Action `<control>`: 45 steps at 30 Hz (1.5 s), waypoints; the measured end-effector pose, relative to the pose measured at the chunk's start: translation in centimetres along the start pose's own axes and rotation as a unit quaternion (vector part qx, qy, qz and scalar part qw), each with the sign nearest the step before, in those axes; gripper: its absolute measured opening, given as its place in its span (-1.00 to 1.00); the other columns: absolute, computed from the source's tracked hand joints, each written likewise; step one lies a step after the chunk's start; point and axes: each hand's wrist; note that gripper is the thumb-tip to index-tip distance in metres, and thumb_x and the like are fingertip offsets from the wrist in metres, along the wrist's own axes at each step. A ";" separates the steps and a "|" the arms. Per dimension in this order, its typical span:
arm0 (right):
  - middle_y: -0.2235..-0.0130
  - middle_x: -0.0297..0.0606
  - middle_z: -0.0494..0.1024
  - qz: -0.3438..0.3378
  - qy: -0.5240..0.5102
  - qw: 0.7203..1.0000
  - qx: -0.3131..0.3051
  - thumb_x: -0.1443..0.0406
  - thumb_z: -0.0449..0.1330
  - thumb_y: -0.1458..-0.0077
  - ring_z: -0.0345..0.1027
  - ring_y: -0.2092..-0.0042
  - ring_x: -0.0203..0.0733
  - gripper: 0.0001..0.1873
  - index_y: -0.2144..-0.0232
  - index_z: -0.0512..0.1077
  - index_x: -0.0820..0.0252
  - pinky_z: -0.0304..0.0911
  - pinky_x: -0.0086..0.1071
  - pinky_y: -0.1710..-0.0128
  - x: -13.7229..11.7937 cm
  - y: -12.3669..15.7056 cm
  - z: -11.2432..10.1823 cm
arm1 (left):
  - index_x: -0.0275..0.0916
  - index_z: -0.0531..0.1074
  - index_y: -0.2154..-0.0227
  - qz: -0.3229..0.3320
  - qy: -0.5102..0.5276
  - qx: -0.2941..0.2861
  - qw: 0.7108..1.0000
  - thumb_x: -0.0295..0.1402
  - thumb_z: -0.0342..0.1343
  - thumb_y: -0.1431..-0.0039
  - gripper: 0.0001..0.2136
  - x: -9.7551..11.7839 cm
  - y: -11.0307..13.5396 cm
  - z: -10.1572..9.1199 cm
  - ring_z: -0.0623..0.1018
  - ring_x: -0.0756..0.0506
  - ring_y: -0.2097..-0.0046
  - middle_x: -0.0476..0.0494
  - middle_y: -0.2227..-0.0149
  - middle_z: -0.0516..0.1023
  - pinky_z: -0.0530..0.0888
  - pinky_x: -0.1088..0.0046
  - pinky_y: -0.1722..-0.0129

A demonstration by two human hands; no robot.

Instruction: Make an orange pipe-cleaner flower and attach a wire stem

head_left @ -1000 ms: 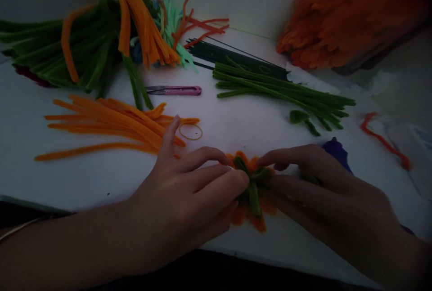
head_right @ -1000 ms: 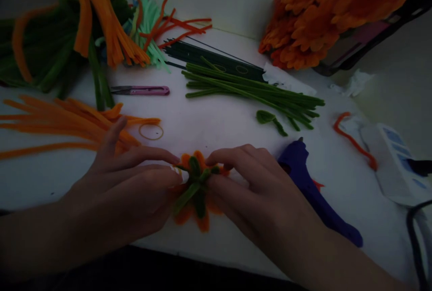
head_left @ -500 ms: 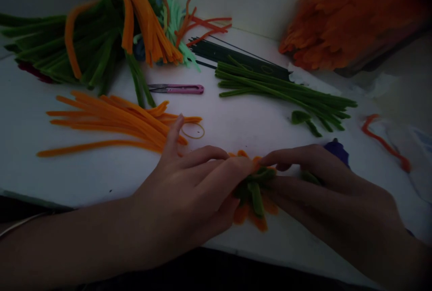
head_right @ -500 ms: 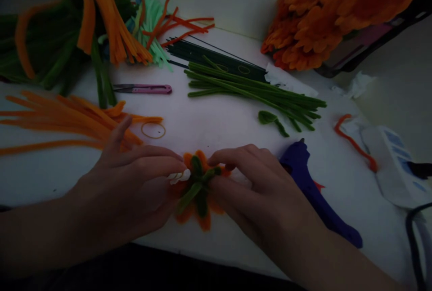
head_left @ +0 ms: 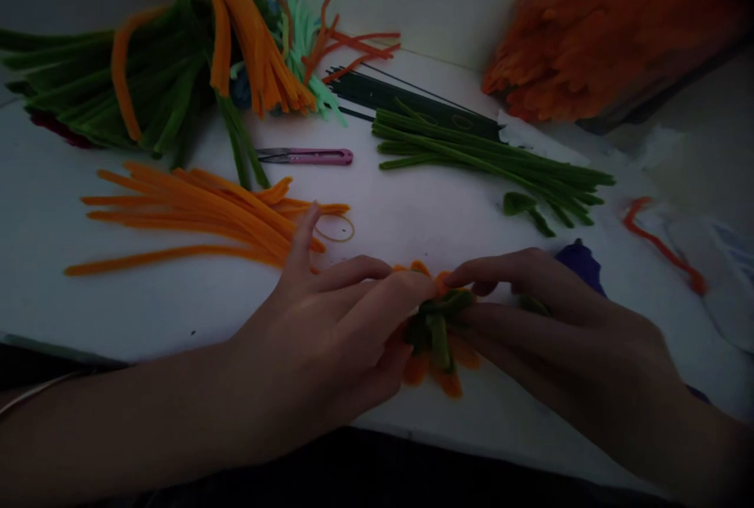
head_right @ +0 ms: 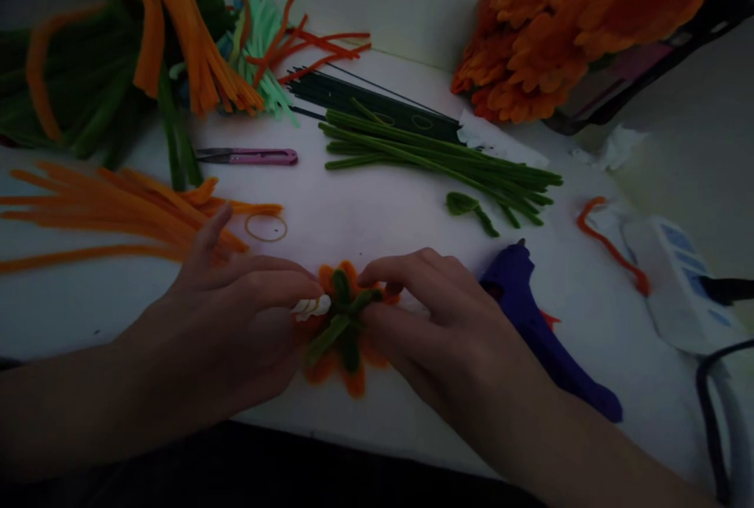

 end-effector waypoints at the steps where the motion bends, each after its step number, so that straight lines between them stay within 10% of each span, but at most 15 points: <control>1: 0.09 -0.29 0.36 0.002 -0.003 1.000 -0.001 0.41 0.08 -0.25 0.28 0.21 -0.30 -0.90 0.24 0.37 0.14 0.27 -0.35 0.22 0.1 -0.1 -0.1 | -0.08 0.25 0.05 -0.004 0.002 0.003 1.000 -0.39 0.09 -0.11 -0.68 0.0 0.0 0.0 0.60 -0.04 0.18 0.13 0.24 0.61 -0.29 0.03 -0.36; 45: 0.14 -0.28 0.57 -0.127 0.062 0.990 -0.013 0.41 -0.04 -0.32 0.36 0.16 -0.22 -0.75 0.19 0.44 0.20 0.22 -0.26 0.23 0.9 0.5 -0.9 | -0.09 0.23 -0.11 0.050 0.077 -0.046 0.995 -0.29 0.12 -0.07 -0.51 0.4 0.2 -1.4 0.63 -0.09 0.16 -0.02 0.05 0.59 -0.20 0.08 -0.38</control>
Point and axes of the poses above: each hand's wrist, its own y-axis away from the middle knuckle, its own z-axis out of the palm, x = y × z
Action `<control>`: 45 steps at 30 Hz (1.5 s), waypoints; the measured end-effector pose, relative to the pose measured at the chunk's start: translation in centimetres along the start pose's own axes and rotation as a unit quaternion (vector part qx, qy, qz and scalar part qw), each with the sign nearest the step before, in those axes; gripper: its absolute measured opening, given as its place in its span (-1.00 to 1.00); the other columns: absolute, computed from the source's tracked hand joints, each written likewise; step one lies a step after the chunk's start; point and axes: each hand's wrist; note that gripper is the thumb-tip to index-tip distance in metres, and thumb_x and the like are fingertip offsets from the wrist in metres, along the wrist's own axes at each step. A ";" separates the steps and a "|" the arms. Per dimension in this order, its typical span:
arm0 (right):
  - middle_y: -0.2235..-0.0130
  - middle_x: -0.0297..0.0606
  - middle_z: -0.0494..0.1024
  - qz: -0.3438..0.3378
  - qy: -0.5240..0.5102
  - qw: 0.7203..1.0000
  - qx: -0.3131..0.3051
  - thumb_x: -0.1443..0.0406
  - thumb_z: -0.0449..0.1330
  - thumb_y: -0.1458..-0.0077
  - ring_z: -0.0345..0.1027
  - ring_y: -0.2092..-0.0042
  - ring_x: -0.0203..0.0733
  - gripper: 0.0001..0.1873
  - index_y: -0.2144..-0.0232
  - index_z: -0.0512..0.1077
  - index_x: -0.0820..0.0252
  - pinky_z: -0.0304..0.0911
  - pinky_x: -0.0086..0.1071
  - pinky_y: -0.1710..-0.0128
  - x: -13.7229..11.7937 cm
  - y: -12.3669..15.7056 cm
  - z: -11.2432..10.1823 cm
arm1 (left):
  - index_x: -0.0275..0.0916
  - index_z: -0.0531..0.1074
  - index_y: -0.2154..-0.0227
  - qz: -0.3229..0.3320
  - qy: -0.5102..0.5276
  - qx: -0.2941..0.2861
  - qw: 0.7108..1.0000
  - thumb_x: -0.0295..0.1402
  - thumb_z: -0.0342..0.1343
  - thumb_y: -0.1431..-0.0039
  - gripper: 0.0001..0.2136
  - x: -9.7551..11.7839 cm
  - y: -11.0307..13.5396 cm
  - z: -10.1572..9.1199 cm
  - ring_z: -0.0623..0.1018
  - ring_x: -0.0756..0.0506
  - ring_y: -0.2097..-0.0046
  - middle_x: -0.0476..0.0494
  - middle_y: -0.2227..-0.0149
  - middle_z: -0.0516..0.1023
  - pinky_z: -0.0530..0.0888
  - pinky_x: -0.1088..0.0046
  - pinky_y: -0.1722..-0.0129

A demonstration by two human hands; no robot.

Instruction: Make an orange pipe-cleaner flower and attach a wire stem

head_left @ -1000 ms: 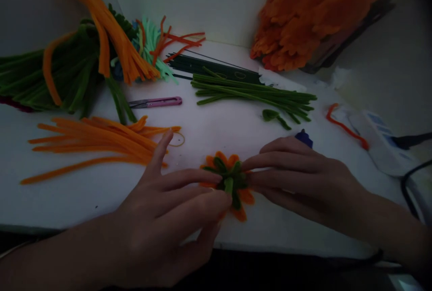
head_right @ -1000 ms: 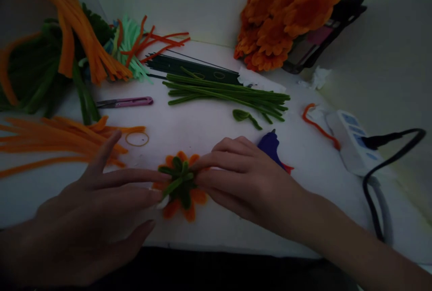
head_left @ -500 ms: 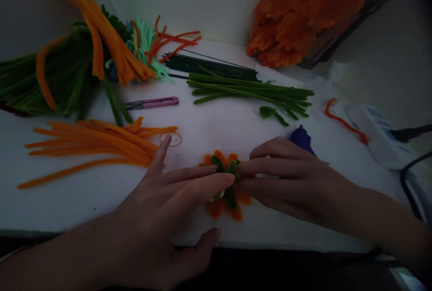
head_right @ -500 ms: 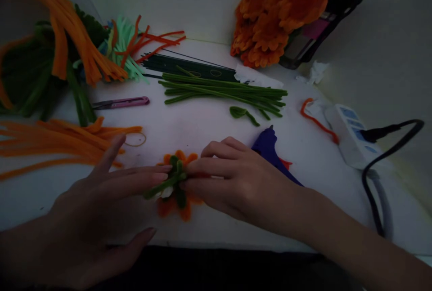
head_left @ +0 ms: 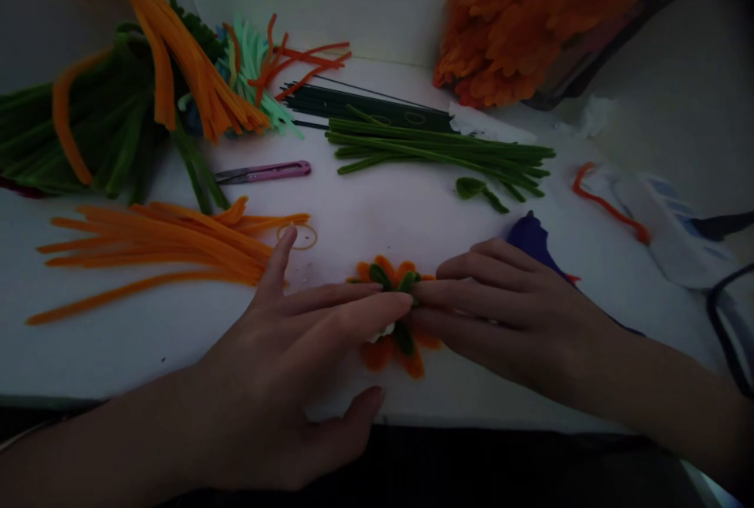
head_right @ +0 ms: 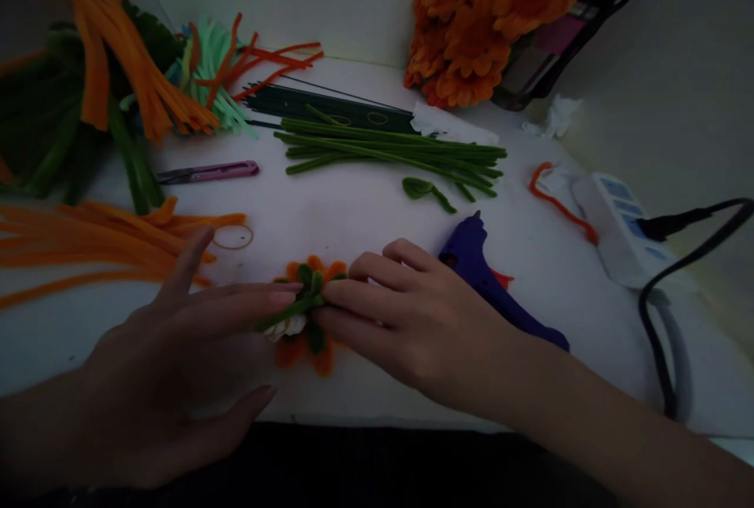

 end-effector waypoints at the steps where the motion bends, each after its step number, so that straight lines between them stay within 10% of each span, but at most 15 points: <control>1: 0.15 -0.28 0.58 0.000 0.001 1.000 0.000 0.42 -0.04 -0.33 0.37 0.17 -0.21 -0.75 0.20 0.45 0.20 0.22 -0.26 0.23 0.0 -0.1 0.0 | -0.10 0.24 -0.10 0.001 0.000 0.001 1.000 -0.29 0.12 -0.07 -0.51 0.0 0.0 0.0 0.64 -0.09 0.17 -0.02 0.05 0.59 -0.21 0.10 -0.38; 16: 0.15 -0.29 0.58 -0.005 -0.015 1.000 -0.005 0.42 -0.04 -0.33 0.36 0.16 -0.22 -0.75 0.20 0.45 0.27 0.19 -0.26 0.24 0.0 -0.4 0.3 | -0.08 0.19 -0.13 -0.005 0.006 -0.002 1.000 -0.28 0.13 -0.05 -0.46 -0.1 0.0 0.0 0.62 -0.04 0.39 0.05 0.17 0.64 -0.23 0.14 -0.38; 26: 0.12 -0.28 0.59 0.017 -0.027 0.999 -0.007 0.40 0.07 -0.27 0.30 0.17 -0.19 -0.80 0.15 0.49 0.23 0.22 -0.28 0.20 -0.2 -0.5 -0.2 | -0.10 0.18 -0.07 -0.028 0.028 0.002 0.999 -0.36 0.07 -0.10 -0.56 0.3 0.1 -0.3 0.60 -0.09 0.09 0.01 0.04 0.56 -0.18 0.00 -0.35; 34: 0.19 -0.23 0.61 0.101 -0.085 0.989 0.068 0.43 0.15 -0.20 0.39 0.20 -0.23 -0.85 0.20 0.49 0.24 0.29 -0.28 0.15 -0.4 -0.4 -1.6 | -0.15 0.17 -0.02 -0.035 0.009 0.104 0.994 -0.42 0.07 -0.14 -0.62 -0.4 -0.1 -0.2 0.53 -0.15 0.03 -0.12 0.06 0.50 0.30 0.04 -0.15; 45: 0.39 -0.35 0.56 0.304 0.079 0.927 0.203 0.40 0.20 -0.15 0.41 0.37 -0.28 -0.86 0.22 0.48 0.15 0.29 -0.37 0.32 -3.1 1.3 -2.1 | -0.10 0.40 0.13 -0.061 -0.040 0.016 0.997 -0.36 0.05 -0.22 -0.83 -1.4 0.0 0.5 0.43 -0.16 -0.07 -0.10 0.04 0.47 0.01 -0.04 -0.20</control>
Point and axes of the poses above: each hand's wrist, its own y-axis away from the middle knuckle, its own z-axis out of the palm, x = y × z
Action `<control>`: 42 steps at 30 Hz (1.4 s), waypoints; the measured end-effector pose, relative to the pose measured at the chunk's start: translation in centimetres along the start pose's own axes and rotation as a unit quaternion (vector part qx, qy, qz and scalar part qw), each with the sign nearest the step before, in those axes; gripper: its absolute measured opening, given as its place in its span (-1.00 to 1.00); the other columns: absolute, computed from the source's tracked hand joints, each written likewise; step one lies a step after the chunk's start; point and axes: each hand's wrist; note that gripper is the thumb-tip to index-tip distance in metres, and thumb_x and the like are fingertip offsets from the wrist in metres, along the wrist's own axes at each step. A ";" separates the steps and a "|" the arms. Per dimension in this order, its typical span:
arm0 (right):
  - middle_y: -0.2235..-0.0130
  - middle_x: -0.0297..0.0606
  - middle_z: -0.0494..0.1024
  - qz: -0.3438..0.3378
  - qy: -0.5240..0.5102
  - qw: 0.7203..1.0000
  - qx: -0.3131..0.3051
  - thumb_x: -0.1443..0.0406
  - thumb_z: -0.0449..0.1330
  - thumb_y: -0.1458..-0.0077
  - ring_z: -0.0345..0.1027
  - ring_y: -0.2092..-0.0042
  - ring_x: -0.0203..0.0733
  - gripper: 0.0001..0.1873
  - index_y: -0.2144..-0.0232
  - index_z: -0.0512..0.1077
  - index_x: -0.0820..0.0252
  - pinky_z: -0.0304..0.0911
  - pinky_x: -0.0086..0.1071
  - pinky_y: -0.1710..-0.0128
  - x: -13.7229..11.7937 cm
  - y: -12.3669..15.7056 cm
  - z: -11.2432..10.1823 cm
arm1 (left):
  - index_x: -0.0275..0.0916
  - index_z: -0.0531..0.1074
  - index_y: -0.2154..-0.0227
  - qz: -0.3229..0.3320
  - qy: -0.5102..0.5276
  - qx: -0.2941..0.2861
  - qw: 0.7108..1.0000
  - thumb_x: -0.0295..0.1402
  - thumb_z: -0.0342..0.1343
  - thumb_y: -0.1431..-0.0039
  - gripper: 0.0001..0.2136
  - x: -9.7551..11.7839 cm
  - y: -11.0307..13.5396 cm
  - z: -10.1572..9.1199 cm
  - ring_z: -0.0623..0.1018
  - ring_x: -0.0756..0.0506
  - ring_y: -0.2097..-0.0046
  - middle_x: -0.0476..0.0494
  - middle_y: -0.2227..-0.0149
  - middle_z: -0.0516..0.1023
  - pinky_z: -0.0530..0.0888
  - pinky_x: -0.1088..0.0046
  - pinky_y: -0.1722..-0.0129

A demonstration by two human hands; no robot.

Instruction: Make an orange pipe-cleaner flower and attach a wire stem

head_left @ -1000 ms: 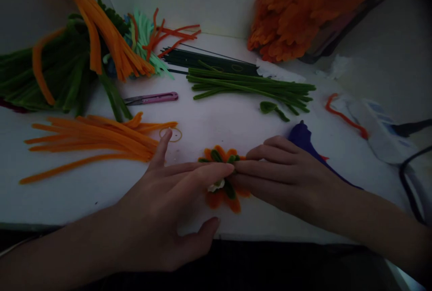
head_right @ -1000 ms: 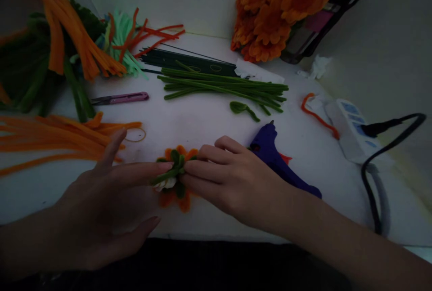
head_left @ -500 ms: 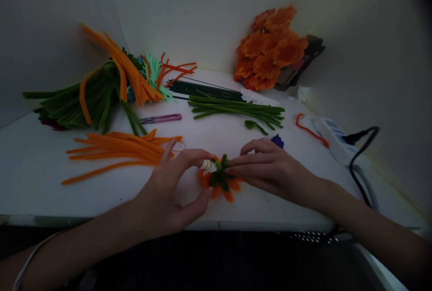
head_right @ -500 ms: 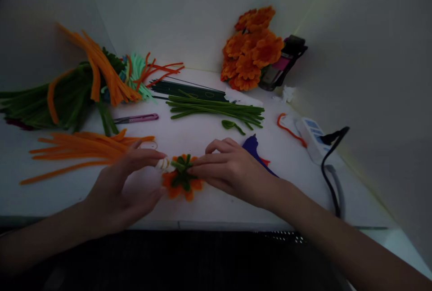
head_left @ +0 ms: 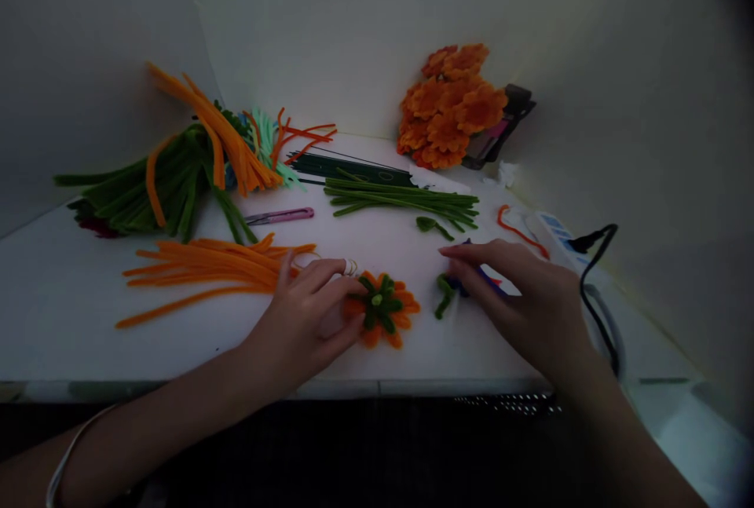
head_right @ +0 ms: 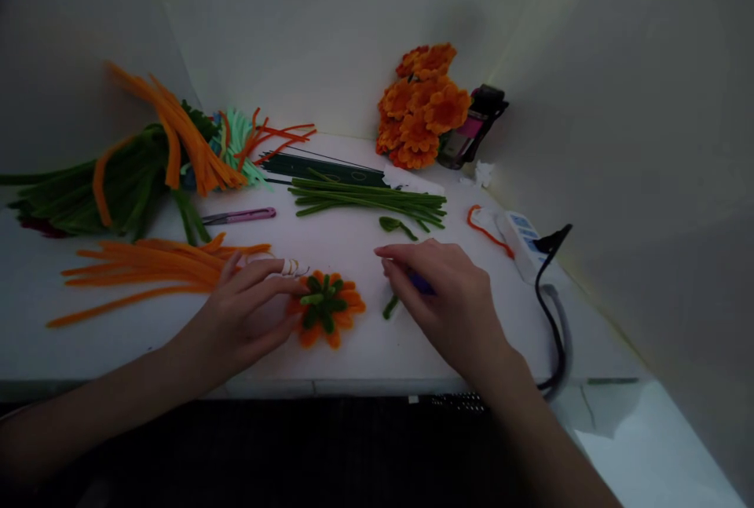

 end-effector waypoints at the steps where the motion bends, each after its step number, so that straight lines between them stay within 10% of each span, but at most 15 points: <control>1: 0.44 -0.38 0.54 0.016 0.006 1.000 0.002 0.39 0.20 -0.16 0.39 0.42 -0.31 -0.87 0.22 0.49 0.14 0.28 -0.40 0.37 0.2 0.1 -0.2 | -0.10 0.40 0.13 -0.001 -0.001 -0.001 1.000 -0.36 0.05 -0.22 -0.83 -0.1 0.0 0.0 0.42 -0.17 -0.07 -0.10 0.05 0.47 0.01 -0.04 -0.20; 9: 0.37 -0.29 0.55 0.147 0.052 0.988 0.001 0.22 0.16 -0.17 0.43 0.39 -0.24 -0.83 0.25 0.50 0.15 0.31 -0.36 0.34 4.8 0.1 -1.2 | -0.15 0.39 0.28 0.001 -0.024 -0.007 1.000 -0.36 -0.02 -0.26 -0.90 -0.5 0.1 0.4 0.43 -0.18 -0.06 -0.15 0.04 0.45 0.00 -0.11 -0.21; 15: 0.40 -0.24 0.57 0.226 0.050 0.958 -0.167 0.01 0.11 -0.12 0.41 0.46 -0.18 -0.62 0.27 0.54 0.13 0.27 -0.29 0.43 7.7 1.0 -2.7 | -0.13 0.31 -0.02 -0.024 -0.067 -0.033 0.997 -0.26 0.01 -0.25 -0.71 -0.4 0.0 0.3 0.32 -0.32 -0.19 -0.29 -0.11 0.35 0.09 -0.23 -0.13; 22: 0.14 -0.12 0.54 0.217 0.047 0.894 -0.389 -0.10 0.13 0.00 0.44 0.22 -0.02 -0.44 0.15 0.48 0.18 0.33 -0.14 0.18 7.9 1.7 -2.6 | -0.15 0.37 0.12 -0.051 -0.061 -0.063 0.995 -0.25 -0.02 -0.22 -0.78 0.0 0.0 -0.2 0.31 -0.32 -0.19 -0.23 -0.09 0.36 0.01 -0.26 -0.16; 42: 0.31 -0.11 0.57 0.259 0.085 0.905 -0.326 -0.09 0.21 0.09 0.45 0.35 -0.05 -0.48 0.26 0.51 0.20 0.39 -0.15 0.28 11.0 2.5 -3.1 | -0.17 0.38 0.29 -0.029 -0.058 -0.043 0.997 -0.35 0.07 -0.10 -0.89 0.2 0.0 -0.3 0.35 -0.27 -0.13 -0.22 0.00 0.40 0.00 -0.22 -0.18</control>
Point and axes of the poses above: each hand's wrist, its own y-axis away from the middle knuckle, its own z-axis out of the palm, x = y × z
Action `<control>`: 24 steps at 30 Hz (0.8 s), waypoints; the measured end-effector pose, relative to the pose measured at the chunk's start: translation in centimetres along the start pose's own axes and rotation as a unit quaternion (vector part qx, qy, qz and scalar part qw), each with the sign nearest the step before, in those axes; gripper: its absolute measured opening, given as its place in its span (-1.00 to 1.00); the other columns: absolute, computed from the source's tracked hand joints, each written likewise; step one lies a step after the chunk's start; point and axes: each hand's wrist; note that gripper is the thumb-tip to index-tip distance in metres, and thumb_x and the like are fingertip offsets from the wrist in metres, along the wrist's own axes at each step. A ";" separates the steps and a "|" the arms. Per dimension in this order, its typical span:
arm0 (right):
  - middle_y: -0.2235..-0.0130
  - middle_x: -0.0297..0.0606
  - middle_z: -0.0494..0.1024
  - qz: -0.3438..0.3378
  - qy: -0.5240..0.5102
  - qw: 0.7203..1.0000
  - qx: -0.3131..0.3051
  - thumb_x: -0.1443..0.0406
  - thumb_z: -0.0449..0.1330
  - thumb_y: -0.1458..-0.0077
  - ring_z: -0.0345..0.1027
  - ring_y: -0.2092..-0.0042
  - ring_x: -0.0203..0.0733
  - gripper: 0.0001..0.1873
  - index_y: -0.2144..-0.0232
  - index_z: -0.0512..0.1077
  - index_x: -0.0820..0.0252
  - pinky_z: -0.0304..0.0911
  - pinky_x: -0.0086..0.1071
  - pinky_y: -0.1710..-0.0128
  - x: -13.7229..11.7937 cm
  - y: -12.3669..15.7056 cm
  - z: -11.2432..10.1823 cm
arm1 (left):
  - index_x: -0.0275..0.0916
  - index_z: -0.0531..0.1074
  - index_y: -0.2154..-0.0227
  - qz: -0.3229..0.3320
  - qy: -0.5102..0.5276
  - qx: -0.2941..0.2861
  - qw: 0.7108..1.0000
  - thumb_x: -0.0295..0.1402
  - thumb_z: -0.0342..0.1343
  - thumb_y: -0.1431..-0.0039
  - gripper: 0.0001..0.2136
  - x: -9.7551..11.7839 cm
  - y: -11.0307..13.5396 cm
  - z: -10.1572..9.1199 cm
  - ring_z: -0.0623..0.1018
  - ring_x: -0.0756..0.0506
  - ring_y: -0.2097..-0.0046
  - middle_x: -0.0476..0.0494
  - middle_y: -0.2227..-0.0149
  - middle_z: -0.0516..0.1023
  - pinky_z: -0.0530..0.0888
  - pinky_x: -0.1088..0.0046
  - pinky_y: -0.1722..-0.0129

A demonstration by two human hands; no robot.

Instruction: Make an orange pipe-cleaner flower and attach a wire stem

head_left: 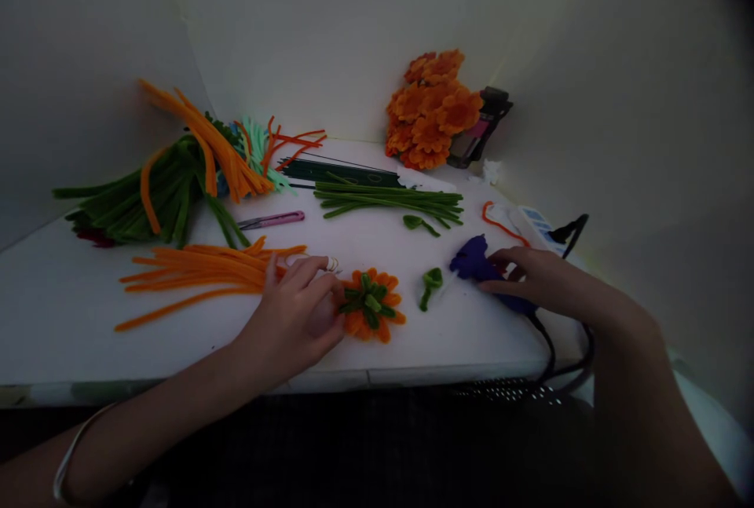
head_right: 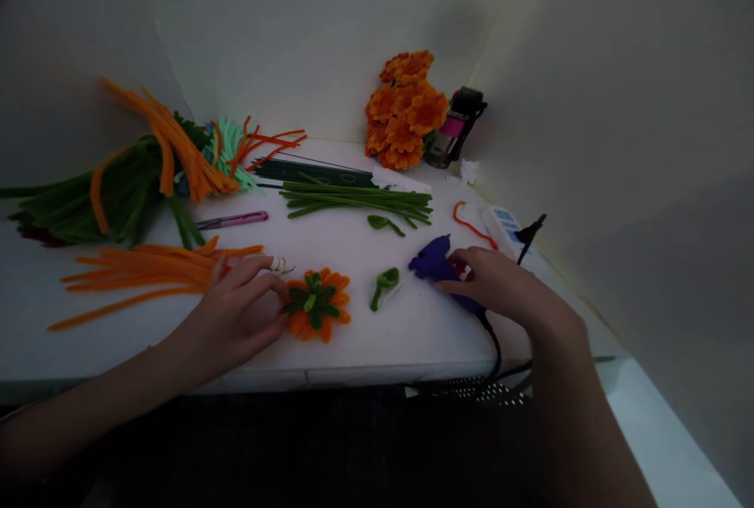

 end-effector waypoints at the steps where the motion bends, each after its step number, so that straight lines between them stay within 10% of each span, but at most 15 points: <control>1: 0.31 -0.11 0.57 0.003 0.002 1.000 0.009 -0.09 0.20 0.07 0.46 0.35 -0.04 -0.48 0.24 0.51 0.19 0.39 -0.15 0.30 -0.1 0.2 -0.1 | -0.17 0.38 0.29 -0.003 0.003 -0.001 1.000 -0.36 0.06 -0.10 -0.89 0.0 0.0 0.0 0.35 -0.27 -0.12 -0.22 0.00 0.41 -0.01 -0.23 -0.18; 7: 0.18 -0.09 0.58 0.006 0.045 0.993 0.108 0.02 0.02 -0.16 0.48 0.27 -0.03 -0.56 0.16 0.48 0.20 0.39 -0.18 0.31 -3.1 0.2 -2.6 | -0.19 0.38 0.25 -0.008 0.019 0.002 1.000 -0.44 0.04 -0.12 -0.87 0.1 -0.2 0.0 0.36 -0.26 -0.13 -0.23 0.00 0.44 0.06 -0.20 -0.16; 13: 0.26 -0.19 0.56 -0.044 0.112 0.990 0.078 0.21 0.09 -0.22 0.44 0.21 -0.11 -0.78 0.26 0.50 0.17 0.34 -0.24 0.20 -9.5 -8.1 -5.4 | -0.20 0.39 0.26 -0.008 0.014 0.008 1.000 -0.47 0.00 -0.16 -0.88 0.2 -0.2 0.0 0.39 -0.24 -0.11 -0.22 -0.01 0.44 0.06 -0.19 -0.15; 24: -0.02 -0.12 0.41 -0.009 0.178 0.984 -0.026 0.19 0.14 -0.24 0.37 0.04 -0.12 -0.66 -0.01 0.36 0.23 0.37 -0.14 0.07 -13.2 -21.4 -1.2 | -0.22 0.36 0.17 -0.020 0.046 -0.014 0.999 -0.40 0.05 -0.09 -0.79 0.6 -0.1 -0.2 0.37 -0.28 -0.15 -0.29 -0.06 0.43 -0.03 -0.25 -0.20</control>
Point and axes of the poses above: each hand's wrist, its own y-axis away from the middle knuckle, its own z-axis out of the palm, x = y × z
